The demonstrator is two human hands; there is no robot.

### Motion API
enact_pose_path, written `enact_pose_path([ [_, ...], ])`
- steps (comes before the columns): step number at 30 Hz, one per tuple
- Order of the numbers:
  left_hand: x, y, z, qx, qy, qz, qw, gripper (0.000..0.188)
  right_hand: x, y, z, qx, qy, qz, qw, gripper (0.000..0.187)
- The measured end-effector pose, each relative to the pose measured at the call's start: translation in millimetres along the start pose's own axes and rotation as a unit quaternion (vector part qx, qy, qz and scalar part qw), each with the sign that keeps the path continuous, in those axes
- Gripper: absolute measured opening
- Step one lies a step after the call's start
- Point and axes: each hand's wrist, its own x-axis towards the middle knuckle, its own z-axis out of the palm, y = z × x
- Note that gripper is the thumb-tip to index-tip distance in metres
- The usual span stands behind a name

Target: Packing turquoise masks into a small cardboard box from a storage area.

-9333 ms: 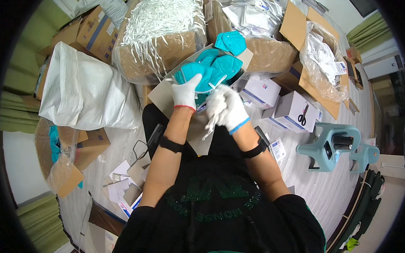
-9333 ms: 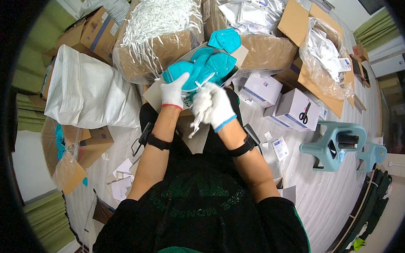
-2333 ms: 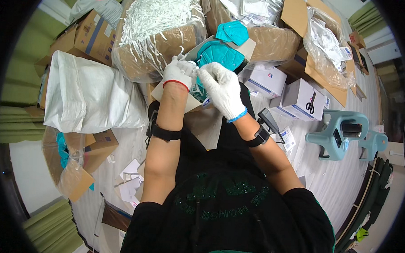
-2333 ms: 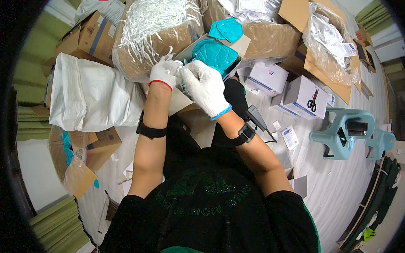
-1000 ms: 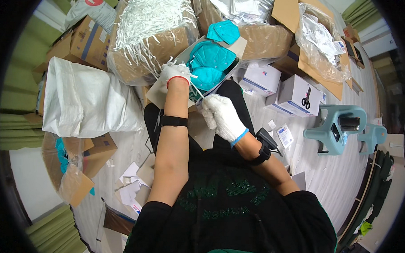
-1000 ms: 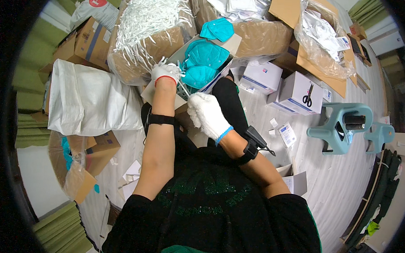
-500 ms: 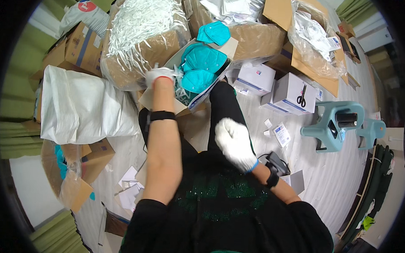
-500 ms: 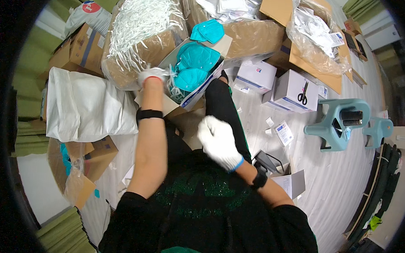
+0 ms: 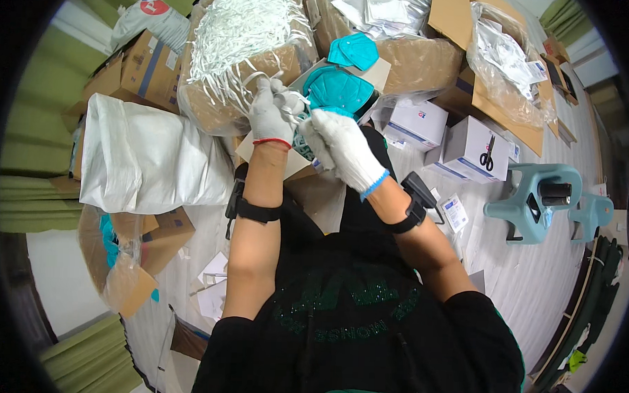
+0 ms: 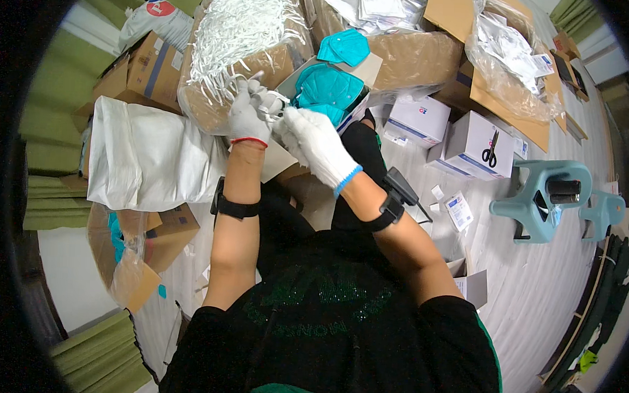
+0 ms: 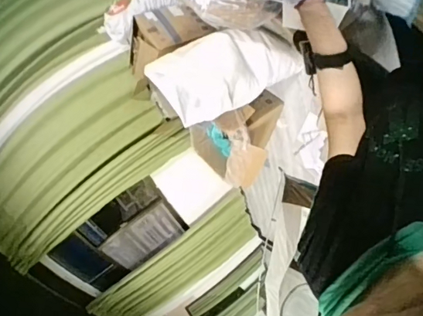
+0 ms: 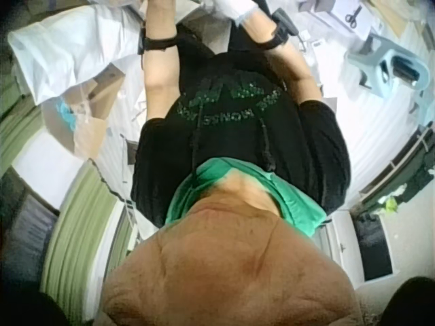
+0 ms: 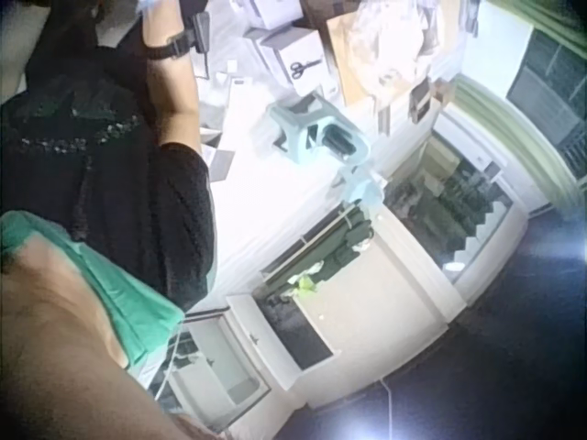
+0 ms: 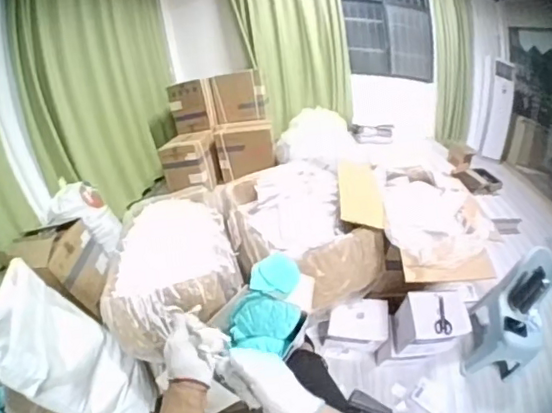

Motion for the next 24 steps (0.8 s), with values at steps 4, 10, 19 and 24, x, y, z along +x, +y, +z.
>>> enact_pose_path([
  [4,-10.5,-12.5,17.1,0.038,0.084,0.038,0.995,0.034,21.8,5.2,5.2,-0.178,0.062,-0.032,0.982,0.034],
  [10,-3.7,-14.7,-9.2,-0.074,-0.052,-0.022,0.996,0.038,24.2,18.1,1.1,-0.212,0.020,-0.114,0.970,0.030],
  [19,45.5,-16.4,-32.3,0.007,0.229,0.126,0.965,0.033,-2.4,38.5,12.9,-0.176,0.057,-0.048,0.982,0.030],
  [24,40.2,0.5,5.2,0.017,0.305,-0.007,0.952,0.031,-43.3,26.9,5.9,-0.177,0.046,-0.021,0.983,0.028],
])
